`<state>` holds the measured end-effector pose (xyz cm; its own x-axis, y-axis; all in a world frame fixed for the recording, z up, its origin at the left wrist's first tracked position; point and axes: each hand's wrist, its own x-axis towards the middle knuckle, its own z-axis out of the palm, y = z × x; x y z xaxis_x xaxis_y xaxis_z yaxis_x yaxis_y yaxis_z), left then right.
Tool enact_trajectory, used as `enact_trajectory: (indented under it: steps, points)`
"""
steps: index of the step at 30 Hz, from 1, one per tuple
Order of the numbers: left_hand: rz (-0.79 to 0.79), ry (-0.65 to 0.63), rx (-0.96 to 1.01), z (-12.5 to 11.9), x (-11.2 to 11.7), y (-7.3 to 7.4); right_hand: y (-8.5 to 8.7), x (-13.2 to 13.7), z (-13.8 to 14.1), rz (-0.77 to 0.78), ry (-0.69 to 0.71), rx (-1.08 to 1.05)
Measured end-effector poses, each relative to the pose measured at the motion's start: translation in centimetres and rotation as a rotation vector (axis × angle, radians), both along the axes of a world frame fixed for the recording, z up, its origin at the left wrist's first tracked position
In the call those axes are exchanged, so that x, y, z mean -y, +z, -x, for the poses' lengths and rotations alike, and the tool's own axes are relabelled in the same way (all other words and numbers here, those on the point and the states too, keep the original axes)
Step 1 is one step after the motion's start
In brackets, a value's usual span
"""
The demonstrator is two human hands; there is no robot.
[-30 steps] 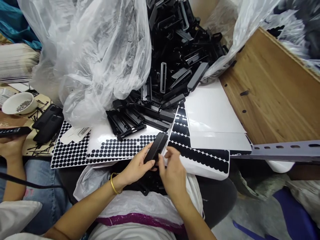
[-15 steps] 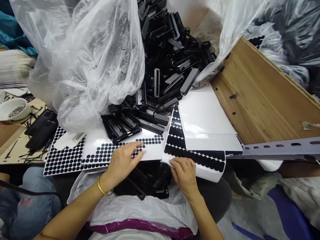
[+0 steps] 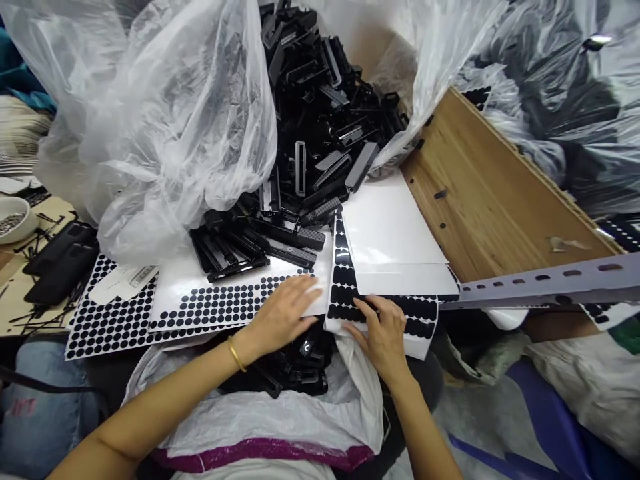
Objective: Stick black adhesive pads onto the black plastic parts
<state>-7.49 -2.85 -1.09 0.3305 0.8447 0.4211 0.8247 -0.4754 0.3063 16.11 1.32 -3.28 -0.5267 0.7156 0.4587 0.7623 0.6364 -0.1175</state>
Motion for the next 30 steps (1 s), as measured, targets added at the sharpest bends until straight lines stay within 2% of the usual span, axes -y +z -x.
enact_trajectory:
  steps: [1,3,8,11,16,22,27,30]
  points:
    - [0.027,-0.092,-0.033,-1.0,-0.3,-0.4,-0.4,-0.6,0.1,-0.036,0.002,-0.005]
    - [0.081,-0.167,-0.107,-2.4,-0.9,-1.2,-1.2,-1.5,0.1,-0.112,0.040,-0.024]
    - [0.156,-0.098,-0.233,-3.8,-2.1,-2.3,-1.7,-2.0,-0.3,-0.240,0.103,0.001]
    - [0.145,-0.059,-0.255,-4.1,-2.2,-2.3,-1.5,-1.8,-0.5,-0.220,0.147,-0.027]
    - [0.124,-0.025,-0.267,-4.4,-2.2,-2.2,-1.3,-1.8,-0.7,-0.124,0.105,0.032]
    - [0.114,-0.014,-0.252,-4.4,-2.1,-2.3,-0.8,-2.3,-2.0,-0.142,0.075,0.104]
    - [0.094,-0.010,-0.216,-4.4,-2.0,-2.5,-0.2,-2.6,-1.9,-0.198,0.182,0.075]
    - [0.068,-0.007,-0.198,-4.4,-1.9,-2.7,0.0,-2.6,-2.3,-0.243,0.177,0.100]
